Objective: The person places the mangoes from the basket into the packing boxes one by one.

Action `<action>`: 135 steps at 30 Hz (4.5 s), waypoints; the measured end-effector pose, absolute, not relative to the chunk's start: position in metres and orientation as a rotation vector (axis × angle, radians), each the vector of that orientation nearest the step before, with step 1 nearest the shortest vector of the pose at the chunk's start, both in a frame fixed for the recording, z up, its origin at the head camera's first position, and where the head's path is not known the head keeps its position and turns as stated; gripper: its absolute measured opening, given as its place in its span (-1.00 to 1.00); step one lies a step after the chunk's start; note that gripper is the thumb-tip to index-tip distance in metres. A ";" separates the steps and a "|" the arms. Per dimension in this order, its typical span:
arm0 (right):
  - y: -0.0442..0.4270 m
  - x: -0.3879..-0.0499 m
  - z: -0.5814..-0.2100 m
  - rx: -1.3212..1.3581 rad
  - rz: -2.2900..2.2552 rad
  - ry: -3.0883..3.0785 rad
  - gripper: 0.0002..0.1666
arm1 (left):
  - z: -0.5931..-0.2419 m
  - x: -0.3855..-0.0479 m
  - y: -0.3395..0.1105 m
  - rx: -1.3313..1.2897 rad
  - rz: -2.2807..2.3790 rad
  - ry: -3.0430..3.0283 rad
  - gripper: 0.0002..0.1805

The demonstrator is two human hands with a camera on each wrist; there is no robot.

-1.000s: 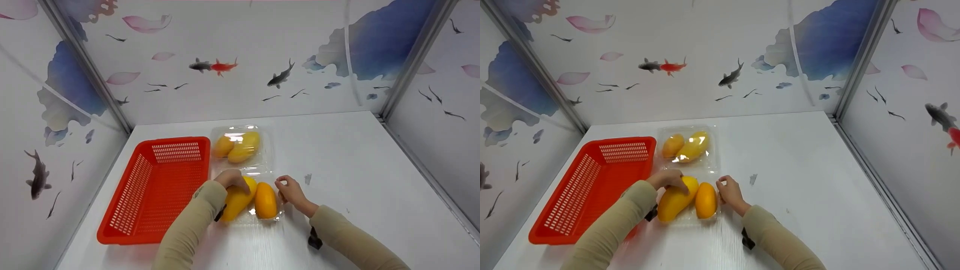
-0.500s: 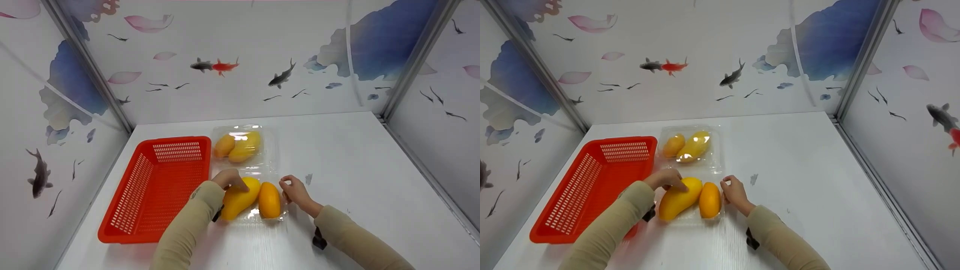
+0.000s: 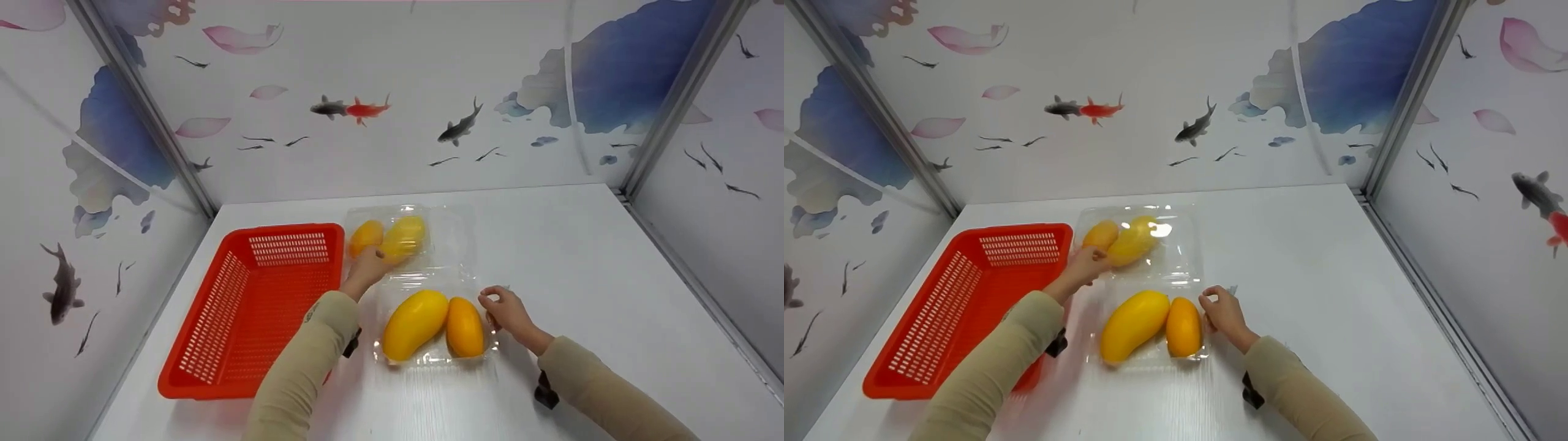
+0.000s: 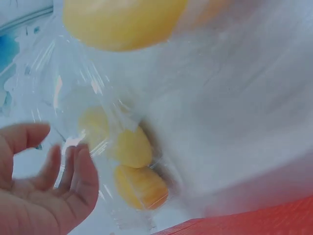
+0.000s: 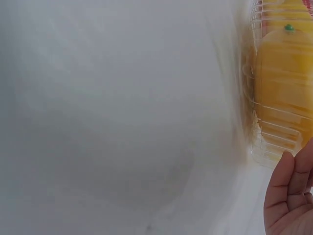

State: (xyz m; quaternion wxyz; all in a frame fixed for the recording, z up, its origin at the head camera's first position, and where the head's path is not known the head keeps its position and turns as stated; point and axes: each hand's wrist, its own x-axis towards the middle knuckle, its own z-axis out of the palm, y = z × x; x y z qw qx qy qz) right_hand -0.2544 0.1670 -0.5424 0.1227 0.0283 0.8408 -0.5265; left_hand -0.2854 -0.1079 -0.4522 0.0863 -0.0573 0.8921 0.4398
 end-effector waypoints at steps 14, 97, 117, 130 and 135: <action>0.177 -0.252 -0.543 0.075 -1.602 2.414 -0.62 | -0.468 -0.304 -0.108 -0.250 1.784 2.513 -0.51; 0.197 -0.184 -0.530 -0.054 -1.644 1.941 -0.31 | -0.530 -0.152 -0.111 -0.272 1.676 2.058 -0.44; 0.175 -0.198 -0.527 -0.009 -1.693 1.927 -0.37 | -0.531 -0.151 -0.118 -0.390 1.769 2.146 -0.44; 0.121 -0.232 -0.527 0.006 -1.749 1.901 -0.42 | -0.537 -0.162 -0.123 -0.838 1.813 2.450 -0.68; 0.111 -0.237 -0.526 -0.002 -1.776 1.881 -0.42 | -0.539 -0.165 -0.125 -0.892 1.870 2.423 -0.66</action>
